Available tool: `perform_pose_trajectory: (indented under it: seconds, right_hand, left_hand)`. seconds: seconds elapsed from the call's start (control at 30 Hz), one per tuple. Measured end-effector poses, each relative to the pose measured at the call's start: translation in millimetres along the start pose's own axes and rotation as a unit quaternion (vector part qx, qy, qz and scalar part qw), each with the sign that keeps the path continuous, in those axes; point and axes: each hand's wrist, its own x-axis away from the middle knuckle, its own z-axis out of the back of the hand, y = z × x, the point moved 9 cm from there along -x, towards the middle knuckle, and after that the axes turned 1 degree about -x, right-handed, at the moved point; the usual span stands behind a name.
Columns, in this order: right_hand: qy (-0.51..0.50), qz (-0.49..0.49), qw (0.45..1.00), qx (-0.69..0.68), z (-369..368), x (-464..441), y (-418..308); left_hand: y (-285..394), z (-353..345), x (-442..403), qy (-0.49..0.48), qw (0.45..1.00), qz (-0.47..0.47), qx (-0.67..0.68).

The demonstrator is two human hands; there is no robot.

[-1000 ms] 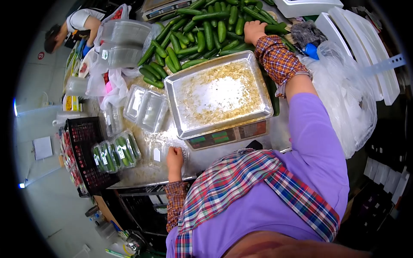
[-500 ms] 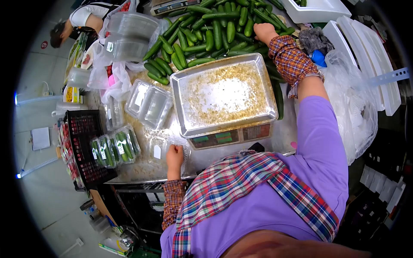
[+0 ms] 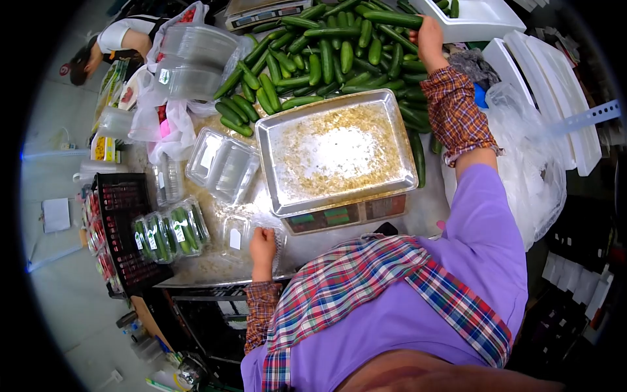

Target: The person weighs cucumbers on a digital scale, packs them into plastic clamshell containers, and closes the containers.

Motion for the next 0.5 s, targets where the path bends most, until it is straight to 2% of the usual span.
perform_pose_trajectory:
  seconds: [0.03, 0.1, 0.23, 0.33, 0.4, 0.5]
  right_hand:
    - [-0.020, -0.045, 0.997, -0.063, -13, 10, -3]
    - [-0.077, -0.079, 0.990, -0.083, -39, 39, -18]
    - [-0.189, -0.121, 0.972, -0.076, -81, 104, -43]
    - [-0.256, -0.146, 0.956, 0.012, -99, 141, -41]
    - [-0.320, -0.214, 0.918, 0.094, -111, 169, -20]
    - [-0.415, -0.165, 0.866, 0.222, -131, 212, 11]
  left_hand:
    - [-3, -2, 0, -0.014, 1.000, 0.026, 0.006]
    - [-11, -6, -3, -0.040, 0.996, 0.077, 0.019]
    - [-19, -10, -5, -0.039, 0.997, 0.055, 0.027]
    - [-11, -4, -3, -0.043, 0.996, 0.059, 0.043]
    - [-1, 0, -2, -0.041, 0.998, 0.039, 0.040]
    - [-7, -4, -2, -0.040, 0.997, 0.061, 0.037]
